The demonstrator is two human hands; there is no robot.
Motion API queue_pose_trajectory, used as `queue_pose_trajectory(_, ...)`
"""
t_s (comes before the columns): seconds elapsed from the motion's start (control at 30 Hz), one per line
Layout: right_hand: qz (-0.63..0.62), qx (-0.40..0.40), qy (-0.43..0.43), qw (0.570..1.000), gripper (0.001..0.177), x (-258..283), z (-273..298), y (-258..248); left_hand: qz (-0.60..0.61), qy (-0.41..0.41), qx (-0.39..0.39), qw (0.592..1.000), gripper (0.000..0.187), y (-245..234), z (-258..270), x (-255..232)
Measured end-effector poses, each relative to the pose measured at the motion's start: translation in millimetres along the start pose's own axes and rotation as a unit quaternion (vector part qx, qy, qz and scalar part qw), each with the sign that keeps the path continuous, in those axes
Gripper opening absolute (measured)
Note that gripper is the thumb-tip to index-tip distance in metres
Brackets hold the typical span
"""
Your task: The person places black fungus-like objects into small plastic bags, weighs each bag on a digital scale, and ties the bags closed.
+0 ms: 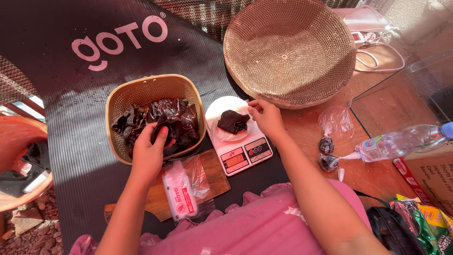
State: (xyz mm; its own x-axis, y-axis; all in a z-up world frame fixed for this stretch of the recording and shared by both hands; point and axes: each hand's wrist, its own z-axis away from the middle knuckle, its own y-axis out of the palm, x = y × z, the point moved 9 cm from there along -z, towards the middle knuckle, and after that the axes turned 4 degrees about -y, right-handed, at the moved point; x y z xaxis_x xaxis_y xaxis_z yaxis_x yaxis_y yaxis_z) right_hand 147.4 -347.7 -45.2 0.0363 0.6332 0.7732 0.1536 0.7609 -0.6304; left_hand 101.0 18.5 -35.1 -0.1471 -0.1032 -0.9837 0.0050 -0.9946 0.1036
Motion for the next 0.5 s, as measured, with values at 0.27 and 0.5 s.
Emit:
queue_pose_trajectory(0.27, -0.023, -0.007, -0.03, 0.999, 0.024, 25.9, 3.4, -1.9, -0.391, -0.101, -0.094, 0.91, 0.039, -24.9, 12.9, -3.7)
queue_pose_trajectory(0.5, -0.025, -0.036, -0.236, 0.971, 0.02, 117.6, -2.0, 13.2, -0.598, 0.001, -0.103, 0.795, 0.068, -29.4, 8.0, -17.2)
